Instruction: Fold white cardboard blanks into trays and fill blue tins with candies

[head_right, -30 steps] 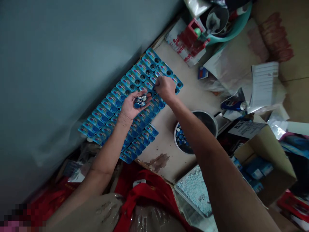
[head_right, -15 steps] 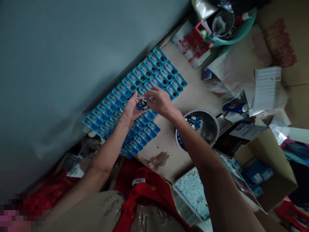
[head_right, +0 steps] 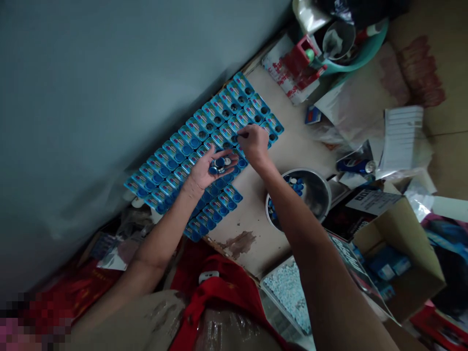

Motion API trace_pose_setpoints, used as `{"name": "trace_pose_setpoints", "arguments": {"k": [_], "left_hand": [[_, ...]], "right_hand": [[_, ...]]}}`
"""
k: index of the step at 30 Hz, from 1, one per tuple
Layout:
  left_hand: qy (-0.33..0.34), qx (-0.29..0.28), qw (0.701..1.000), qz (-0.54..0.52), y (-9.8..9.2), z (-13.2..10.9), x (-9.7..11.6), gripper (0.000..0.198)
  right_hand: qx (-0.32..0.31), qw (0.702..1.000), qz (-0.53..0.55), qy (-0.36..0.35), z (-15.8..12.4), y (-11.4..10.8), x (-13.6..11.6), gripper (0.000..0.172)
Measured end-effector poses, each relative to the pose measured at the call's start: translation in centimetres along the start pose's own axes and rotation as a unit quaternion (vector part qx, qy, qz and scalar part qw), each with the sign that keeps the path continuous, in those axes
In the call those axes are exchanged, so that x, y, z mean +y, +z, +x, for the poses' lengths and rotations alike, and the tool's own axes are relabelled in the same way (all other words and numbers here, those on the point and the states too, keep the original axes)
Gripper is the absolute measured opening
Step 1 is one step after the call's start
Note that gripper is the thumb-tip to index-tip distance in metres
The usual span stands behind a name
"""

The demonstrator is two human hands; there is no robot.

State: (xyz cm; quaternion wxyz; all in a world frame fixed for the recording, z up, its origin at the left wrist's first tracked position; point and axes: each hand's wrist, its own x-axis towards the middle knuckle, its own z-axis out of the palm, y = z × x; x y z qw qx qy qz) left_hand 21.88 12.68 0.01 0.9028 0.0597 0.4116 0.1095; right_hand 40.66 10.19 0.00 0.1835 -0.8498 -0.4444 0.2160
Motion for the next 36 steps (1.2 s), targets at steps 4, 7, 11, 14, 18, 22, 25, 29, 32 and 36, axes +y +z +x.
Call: {"name": "trace_pose_setpoints", "arguments": {"k": [4,7,11,14,18,22,25,29,32,36], "left_hand": [[0.030,0.010,1.000,-0.004,-0.5,0.0,1.7,0.056],[0.047,0.011,0.999,-0.009,-0.5,0.3,2.4,0.058],[0.064,0.009,0.998,-0.010,-0.3,0.1,2.4,0.056],[0.062,0.028,0.998,-0.006,-0.3,-0.5,2.0,0.053],[0.065,0.041,0.997,-0.001,-0.6,-0.7,1.0,0.052],[0.073,0.092,0.993,0.002,-0.9,-0.1,-0.5,0.036],[0.069,0.111,0.991,-0.005,-1.1,0.2,-1.3,0.021],[0.053,0.072,0.996,-0.029,-1.0,0.3,-1.7,0.014],[0.045,0.087,0.994,-0.041,-0.6,0.3,-1.9,0.013],[0.042,0.114,0.992,-0.022,-0.3,0.4,-1.8,0.016]], "right_hand": [[-0.052,0.997,-0.060,-0.001,4.1,1.2,1.0,0.016],[-0.051,0.997,-0.046,-0.018,6.0,1.8,2.0,0.023],[-0.054,0.996,-0.069,-0.018,5.1,0.7,1.3,0.027],[-0.061,0.995,-0.047,-0.057,1.7,-0.5,-0.5,0.015],[-0.104,0.973,0.008,-0.206,-3.4,-1.0,-2.2,0.028],[-0.168,0.953,-0.055,-0.248,-5.4,-0.7,-2.4,0.042],[-0.198,0.936,-0.106,-0.271,-5.5,-1.1,-1.9,0.043],[-0.202,0.931,-0.150,-0.263,-5.8,-1.3,-1.2,0.034],[-0.179,0.939,-0.171,-0.237,-6.3,-0.4,-1.2,0.032],[-0.146,0.956,-0.136,-0.216,-6.2,0.7,-1.4,0.025]]}}
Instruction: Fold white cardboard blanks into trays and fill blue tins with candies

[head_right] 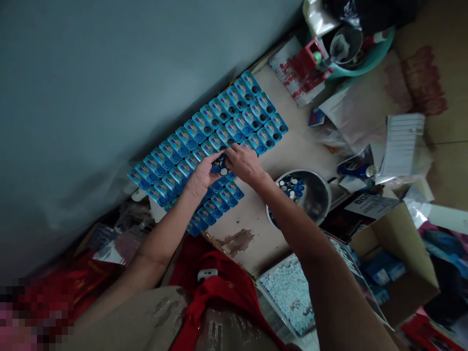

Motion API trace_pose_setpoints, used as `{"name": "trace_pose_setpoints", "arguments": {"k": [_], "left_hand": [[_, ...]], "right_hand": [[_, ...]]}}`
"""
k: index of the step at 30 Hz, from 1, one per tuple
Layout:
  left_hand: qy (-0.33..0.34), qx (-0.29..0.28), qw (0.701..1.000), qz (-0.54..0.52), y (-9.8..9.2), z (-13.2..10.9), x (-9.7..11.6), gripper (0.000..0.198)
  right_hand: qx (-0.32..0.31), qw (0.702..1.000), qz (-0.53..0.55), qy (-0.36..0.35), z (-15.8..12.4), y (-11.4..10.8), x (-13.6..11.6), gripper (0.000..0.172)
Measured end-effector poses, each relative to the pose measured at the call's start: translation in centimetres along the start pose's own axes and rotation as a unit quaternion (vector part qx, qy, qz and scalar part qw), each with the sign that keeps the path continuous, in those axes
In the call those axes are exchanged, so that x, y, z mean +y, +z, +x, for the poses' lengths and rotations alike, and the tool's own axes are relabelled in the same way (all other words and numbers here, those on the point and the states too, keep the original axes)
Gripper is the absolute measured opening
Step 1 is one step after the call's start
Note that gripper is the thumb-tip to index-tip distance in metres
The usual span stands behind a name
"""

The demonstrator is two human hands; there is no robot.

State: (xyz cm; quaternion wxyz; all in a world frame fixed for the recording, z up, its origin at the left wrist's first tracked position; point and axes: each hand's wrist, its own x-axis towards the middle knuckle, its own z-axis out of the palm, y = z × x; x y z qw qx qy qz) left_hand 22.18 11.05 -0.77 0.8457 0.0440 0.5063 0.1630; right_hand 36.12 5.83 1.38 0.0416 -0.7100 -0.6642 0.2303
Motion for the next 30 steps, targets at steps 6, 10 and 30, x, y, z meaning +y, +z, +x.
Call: {"name": "trace_pose_setpoints", "arguments": {"k": [6,10,30], "left_hand": [[0.021,-0.052,0.998,0.012,-1.0,-1.1,2.2,0.018],[0.059,-0.027,0.998,0.020,-2.8,-2.4,4.4,0.018],[0.004,-0.064,0.998,-0.001,-3.3,-1.8,2.3,0.044]], "right_hand": [[0.097,0.973,0.140,0.155,2.5,-0.7,1.3,0.010],[0.082,0.974,0.109,0.179,4.7,-0.9,1.9,0.003],[0.045,0.991,0.116,0.045,2.1,-1.0,-3.0,0.017]]}}
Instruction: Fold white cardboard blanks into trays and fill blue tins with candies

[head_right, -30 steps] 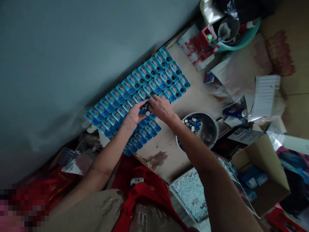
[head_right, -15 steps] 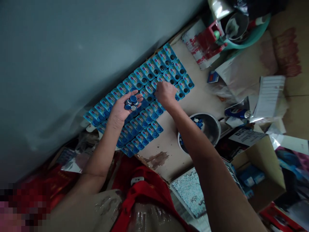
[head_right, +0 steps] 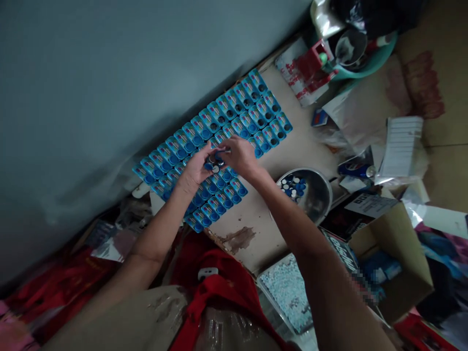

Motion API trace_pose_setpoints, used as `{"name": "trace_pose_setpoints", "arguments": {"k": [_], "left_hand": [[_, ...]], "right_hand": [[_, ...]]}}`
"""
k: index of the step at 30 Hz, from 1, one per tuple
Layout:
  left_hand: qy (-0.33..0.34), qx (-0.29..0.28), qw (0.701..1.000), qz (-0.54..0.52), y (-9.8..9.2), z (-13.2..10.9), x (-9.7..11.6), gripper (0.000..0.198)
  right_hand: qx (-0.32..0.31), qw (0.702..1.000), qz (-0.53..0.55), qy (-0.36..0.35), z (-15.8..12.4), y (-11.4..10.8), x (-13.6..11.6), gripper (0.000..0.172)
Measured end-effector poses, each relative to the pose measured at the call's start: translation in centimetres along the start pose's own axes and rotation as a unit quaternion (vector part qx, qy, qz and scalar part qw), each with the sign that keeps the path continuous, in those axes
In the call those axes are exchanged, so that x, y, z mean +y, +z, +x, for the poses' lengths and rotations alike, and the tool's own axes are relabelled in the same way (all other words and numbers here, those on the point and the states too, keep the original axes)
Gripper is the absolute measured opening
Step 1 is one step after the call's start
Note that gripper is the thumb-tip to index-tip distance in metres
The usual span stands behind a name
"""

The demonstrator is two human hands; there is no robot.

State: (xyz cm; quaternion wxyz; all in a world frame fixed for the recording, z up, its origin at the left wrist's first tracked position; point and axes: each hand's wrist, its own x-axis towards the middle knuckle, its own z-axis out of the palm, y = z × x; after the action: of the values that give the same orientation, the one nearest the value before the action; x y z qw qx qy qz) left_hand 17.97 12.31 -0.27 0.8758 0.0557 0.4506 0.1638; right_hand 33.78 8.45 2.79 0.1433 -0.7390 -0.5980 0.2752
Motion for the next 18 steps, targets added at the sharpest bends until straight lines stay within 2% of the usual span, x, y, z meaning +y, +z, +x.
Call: {"name": "trace_pose_setpoints", "arguments": {"k": [3,5,8,10,15,18], "left_hand": [[-0.015,0.017,1.000,0.003,0.2,0.1,-1.3,0.043],[-0.021,0.027,0.999,-0.002,0.2,-0.2,-1.7,0.039],[-0.017,0.025,0.999,-0.016,-0.1,-1.0,-1.5,0.034],[-0.001,0.020,0.999,-0.026,-0.5,-1.4,-0.7,0.035],[0.040,0.014,0.998,-0.049,-0.8,-1.2,1.6,0.039],[0.042,-0.001,0.998,-0.044,-0.8,-0.4,2.2,0.043]], "right_hand": [[-0.018,0.999,0.038,0.027,-1.7,1.4,-0.1,0.018],[-0.003,0.996,0.062,0.066,-1.9,1.8,0.4,0.016],[0.053,0.991,0.033,0.120,-0.8,1.5,1.2,0.013],[0.058,0.990,-0.023,0.129,0.5,1.2,1.5,0.011],[-0.045,0.979,-0.124,0.158,4.0,0.4,1.4,0.010],[-0.080,0.967,-0.156,0.186,5.6,0.1,1.6,0.019]]}}
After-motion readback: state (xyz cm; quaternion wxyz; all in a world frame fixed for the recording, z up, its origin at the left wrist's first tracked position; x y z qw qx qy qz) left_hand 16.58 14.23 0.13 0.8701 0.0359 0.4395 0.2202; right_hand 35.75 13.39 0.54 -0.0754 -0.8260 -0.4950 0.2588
